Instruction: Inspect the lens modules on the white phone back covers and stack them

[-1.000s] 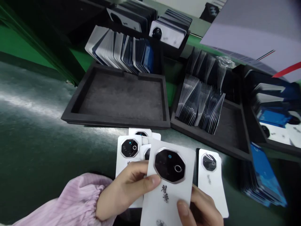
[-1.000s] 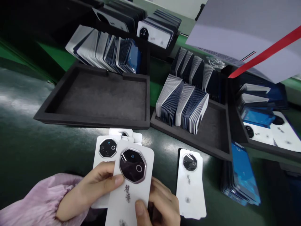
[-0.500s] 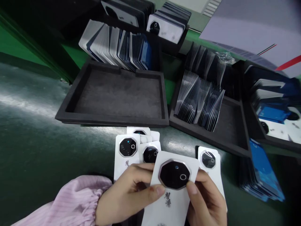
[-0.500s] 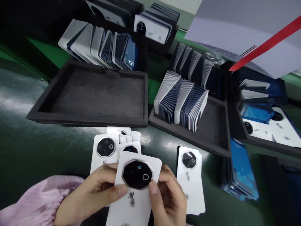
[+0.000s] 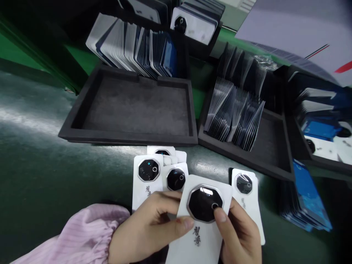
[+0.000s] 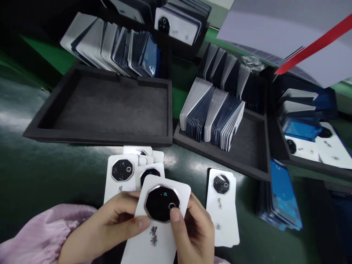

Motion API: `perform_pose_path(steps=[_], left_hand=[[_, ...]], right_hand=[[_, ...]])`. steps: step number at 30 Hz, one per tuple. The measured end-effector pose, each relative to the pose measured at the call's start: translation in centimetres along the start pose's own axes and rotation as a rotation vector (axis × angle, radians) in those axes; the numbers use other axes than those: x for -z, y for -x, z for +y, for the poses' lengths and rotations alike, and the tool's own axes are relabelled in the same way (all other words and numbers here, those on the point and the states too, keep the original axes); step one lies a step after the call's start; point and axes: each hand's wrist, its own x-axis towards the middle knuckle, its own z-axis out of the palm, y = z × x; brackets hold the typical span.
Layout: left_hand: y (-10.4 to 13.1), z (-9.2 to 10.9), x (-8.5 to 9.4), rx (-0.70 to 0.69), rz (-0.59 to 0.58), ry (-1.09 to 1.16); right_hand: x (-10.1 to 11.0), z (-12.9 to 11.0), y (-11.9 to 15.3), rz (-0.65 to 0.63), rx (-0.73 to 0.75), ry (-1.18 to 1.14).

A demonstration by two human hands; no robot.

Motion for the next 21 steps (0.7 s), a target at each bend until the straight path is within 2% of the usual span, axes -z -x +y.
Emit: perform_pose_path(steps=[4, 6, 9, 15, 21], left_hand=[[0.1, 0.2, 0.2, 0.077, 0.030, 0.125], [0.2, 0.0, 0.3, 0.114, 0.047, 0.169], [0.2, -0.1, 0.5, 0.128, 0.037, 0.206], [0.1, 0.1, 0.5, 0.111, 0.003, 0.278], [0.0, 0.1, 0.7, 0.153, 0.023, 0.305]], right_hand=[[-0.5, 0.3, 1.3, 0.036, -0.029, -0.019], [-1.0, 0.4, 2.0, 0.097, -0.068, -0.032], [-1.6, 0.3, 2.5, 0.138, -0.094, -0.074], [-1.4, 0.5, 2.2, 0.165, -0.018, 0.013], [-1.6, 0.6, 2.4, 0.151, 0.023, 0.017]])
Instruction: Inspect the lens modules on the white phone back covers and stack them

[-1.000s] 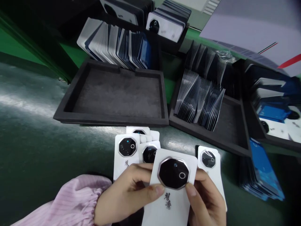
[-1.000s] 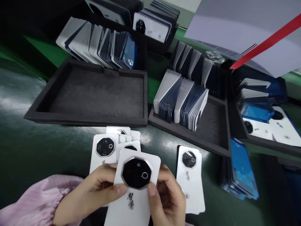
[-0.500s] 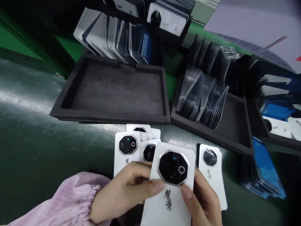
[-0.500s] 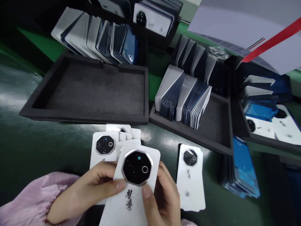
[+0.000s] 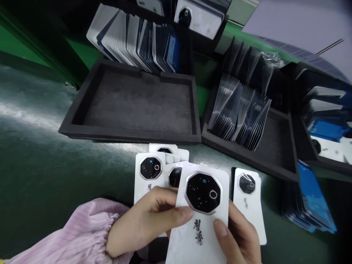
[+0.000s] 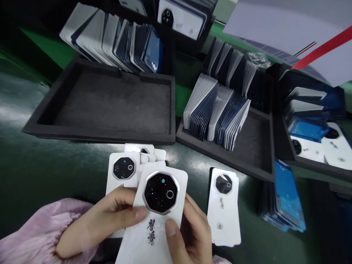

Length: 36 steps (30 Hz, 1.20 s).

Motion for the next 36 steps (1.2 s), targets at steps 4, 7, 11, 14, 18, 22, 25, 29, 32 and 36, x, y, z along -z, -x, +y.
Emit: perform_pose_path(steps=[4, 7, 11, 14, 18, 22, 25, 29, 32, 36], left_hand=[[0.2, 0.1, 0.0, 0.001, 0.007, -0.023], [0.3, -0.1, -0.1, -0.010, 0.033, -0.079], [0.0, -0.6, 0.0, -0.090, 0.109, -0.279], [-0.4, -0.9, 0.0, -0.129, 0.146, -0.407], [-0.5, -0.9, 0.1, -0.174, 0.175, -0.524], [-0.6, -0.9, 0.0, -0.190, 0.169, -0.570], [-0.6, -1.0, -0.1, -0.194, 0.160, -0.585], [-0.4, -1.0, -0.1, -0.166, 0.174, -0.576], [-0.1, -1.0, 0.0, -0.110, 0.128, -0.531], [-0.1, -0.9, 0.0, -0.087, 0.078, -0.464]], right_hand=[[0.2, -0.2, -0.3, -0.044, 0.002, -0.001], [0.9, -0.1, -1.1, -0.140, 0.012, 0.022], [1.6, 0.5, -2.3, -0.206, -0.019, 0.019], [1.4, 0.3, -2.5, -0.005, 0.154, 0.192], [0.7, -0.6, -1.9, -0.261, 0.383, 0.338], [0.0, -1.1, -1.7, -0.373, 0.410, 0.366], [-0.1, -1.6, -2.0, -0.371, 0.421, 0.300], [1.3, -1.9, -2.6, -0.286, 0.268, 0.033], [3.2, -1.8, -3.3, 0.040, -0.033, -0.087], [4.4, -2.0, -4.0, 0.076, -0.313, -0.068]])
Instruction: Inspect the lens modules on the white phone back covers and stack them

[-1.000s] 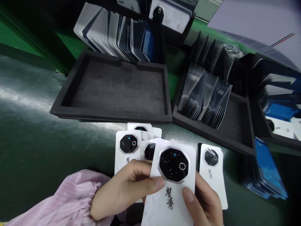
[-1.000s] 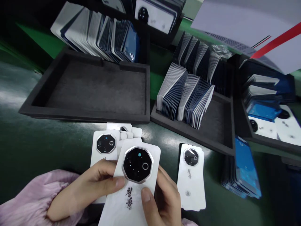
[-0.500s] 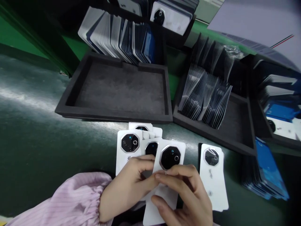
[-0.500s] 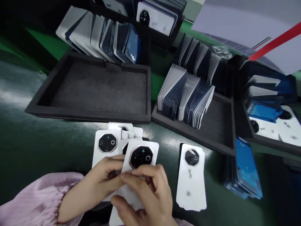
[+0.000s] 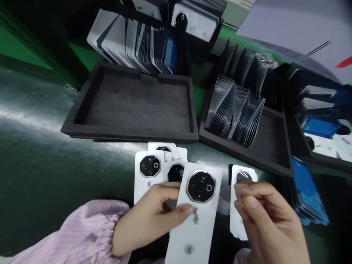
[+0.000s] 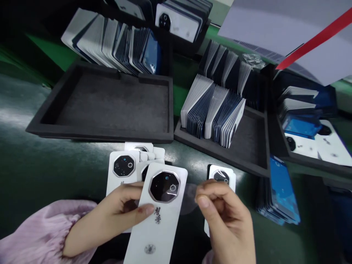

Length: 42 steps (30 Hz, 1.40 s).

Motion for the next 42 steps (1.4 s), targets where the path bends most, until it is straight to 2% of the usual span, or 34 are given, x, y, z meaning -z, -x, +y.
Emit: perform_pose_path(steps=[4, 9, 16, 27, 32, 42], left_hand=[[-0.1, 0.0, 0.0, -0.030, 0.000, -0.055], [0.0, 0.0, 0.0, -0.012, 0.002, -0.097], [-0.2, 0.2, 0.0, 0.010, 0.007, -0.137], [0.0, 0.0, 0.0, -0.008, 0.010, -0.197], [-0.2, 0.1, -0.1, 0.038, 0.009, -0.177], [-0.3, 0.0, 0.0, 0.087, 0.011, -0.147]], right_hand=[[-0.5, -0.1, 0.0, -0.149, -0.024, 0.080], [-0.5, 0.5, -0.2, -0.208, -0.008, 0.158], [-0.4, 0.5, -0.2, -0.191, -0.012, 0.195], [0.3, 0.9, -0.7, -0.280, 0.024, 0.308], [0.0, 0.7, -0.9, -0.227, -0.068, 0.232], [-0.5, 0.3, -0.6, -0.148, -0.110, 0.176]])
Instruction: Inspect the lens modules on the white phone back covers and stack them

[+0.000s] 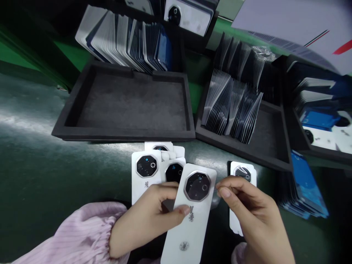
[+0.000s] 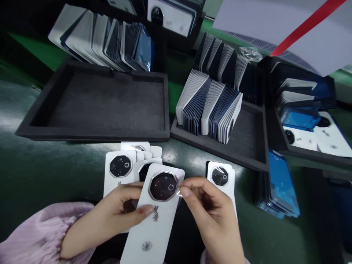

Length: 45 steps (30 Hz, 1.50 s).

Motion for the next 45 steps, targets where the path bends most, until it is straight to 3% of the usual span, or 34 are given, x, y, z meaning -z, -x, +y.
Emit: perform_pose_path(steps=[10, 23, 39, 45], left_hand=[[0.0, 0.3, 0.1, 0.003, 0.024, -0.001], [0.0, 0.3, 0.1, -0.007, 0.019, -0.040], [0.0, 0.4, 0.1, -0.012, -0.008, -0.066], [-0.1, 0.3, 0.0, -0.005, -0.005, -0.079]], right_hand=[[-0.7, -0.1, 0.1, 0.094, 0.037, -0.106], [-0.1, 0.1, -0.7, -0.114, 0.197, 0.077], [0.5, 0.6, -1.2, -0.189, 0.174, 0.099], [0.7, 1.0, -0.9, -0.156, 0.137, 0.176]])
